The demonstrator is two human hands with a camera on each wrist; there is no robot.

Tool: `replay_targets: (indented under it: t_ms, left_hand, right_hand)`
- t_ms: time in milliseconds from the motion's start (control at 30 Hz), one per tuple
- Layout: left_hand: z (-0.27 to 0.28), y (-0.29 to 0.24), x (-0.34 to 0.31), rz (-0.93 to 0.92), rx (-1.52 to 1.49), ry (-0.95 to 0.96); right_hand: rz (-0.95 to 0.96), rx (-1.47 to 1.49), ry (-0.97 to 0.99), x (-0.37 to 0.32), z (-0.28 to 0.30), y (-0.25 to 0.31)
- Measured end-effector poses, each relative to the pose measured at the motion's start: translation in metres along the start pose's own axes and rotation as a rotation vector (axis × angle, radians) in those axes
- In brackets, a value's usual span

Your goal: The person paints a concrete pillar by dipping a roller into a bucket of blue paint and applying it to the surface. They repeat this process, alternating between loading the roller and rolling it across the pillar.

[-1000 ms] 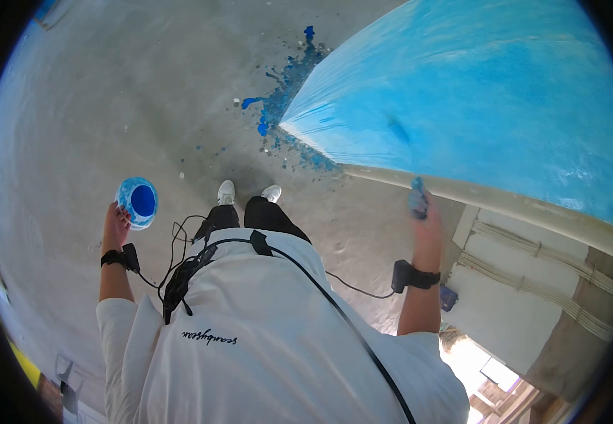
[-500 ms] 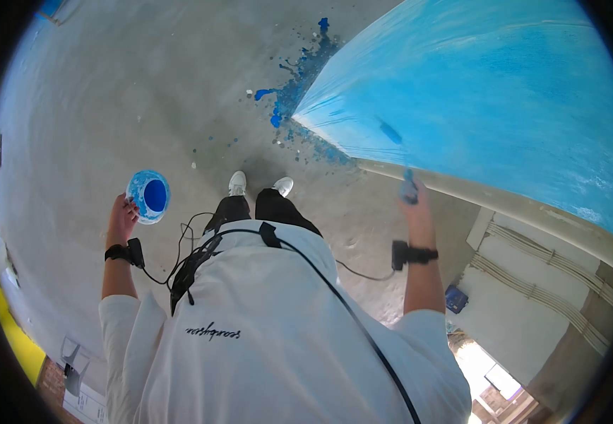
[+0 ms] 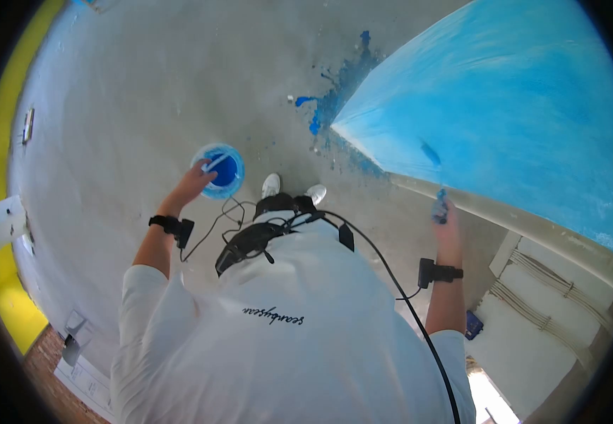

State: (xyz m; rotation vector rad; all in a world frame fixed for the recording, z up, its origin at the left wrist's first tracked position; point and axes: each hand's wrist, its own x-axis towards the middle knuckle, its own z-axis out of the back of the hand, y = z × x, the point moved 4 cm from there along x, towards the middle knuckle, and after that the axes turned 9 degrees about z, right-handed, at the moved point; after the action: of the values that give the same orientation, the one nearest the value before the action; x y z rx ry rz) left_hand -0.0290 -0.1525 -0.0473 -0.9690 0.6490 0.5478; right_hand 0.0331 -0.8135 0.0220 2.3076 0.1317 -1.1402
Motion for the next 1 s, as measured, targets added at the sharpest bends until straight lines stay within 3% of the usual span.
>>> replay_targets:
  t_ms: [33, 67, 133, 167, 200, 233, 300, 400, 500, 600, 667, 733, 800, 1000]
  left_hand:
    - [-0.007, -0.008, 0.004, -0.026, 0.051, 0.066]
    - [-0.016, -0.018, 0.005, -0.052, -0.019, 0.123]
    - [-0.026, -0.048, 0.002, -0.073, -0.009, 0.248]
    - [-0.034, -0.050, 0.013, -0.264, 0.078, 0.190]
    - [-0.035, -0.070, 0.007, -0.214, 0.223, 0.156]
    - [-0.042, -0.074, 0.012, -0.246, 0.167, 0.176]
    - [-0.029, -0.116, -0.018, -0.075, 0.170, 0.291]
    - [-0.036, -0.147, -0.031, -0.134, 0.356, 0.269]
    - [-0.043, -0.164, -0.052, -0.203, 0.403, 0.230]
    - [-0.049, -0.173, -0.043, -0.233, 0.423, 0.210]
    - [-0.052, -0.183, -0.044, -0.188, 0.392, 0.204]
    - [-0.055, -0.183, -0.030, -0.259, 0.451, 0.159]
    - [-0.066, -0.176, -0.034, -0.364, 0.467, 0.134]
    - [-0.073, -0.208, -0.051, -0.442, 0.544, -0.044]
  right_hand:
    - [-0.003, -0.019, -0.075, 0.012, 0.000, -0.003]
    - [0.154, -0.233, -0.304, 0.005, -0.014, -0.010]
    - [0.120, -0.143, -0.208, 0.042, 0.004, -0.008]
    - [0.074, -0.103, -0.148, 0.056, 0.009, -0.007]
    - [0.087, -0.070, -0.135, 0.051, 0.004, -0.002]
    - [0.098, -0.041, -0.131, 0.041, 0.005, 0.005]
    - [0.093, 0.017, -0.081, -0.002, -0.005, 0.009]
    - [0.033, 0.122, 0.146, -0.066, -0.006, 0.033]
    - [0.047, 0.199, 0.182, -0.135, -0.007, 0.051]
    - [0.091, 0.136, 0.094, -0.100, 0.022, 0.036]
    - [0.069, 0.119, 0.110, -0.072, 0.020, 0.016]
    - [0.129, -0.003, -0.033, -0.049, 0.005, 0.003]
    - [0.144, 0.067, 0.076, -0.014, 0.008, -0.011]
    - [0.081, 0.084, 0.082, -0.046, 0.018, -0.006]
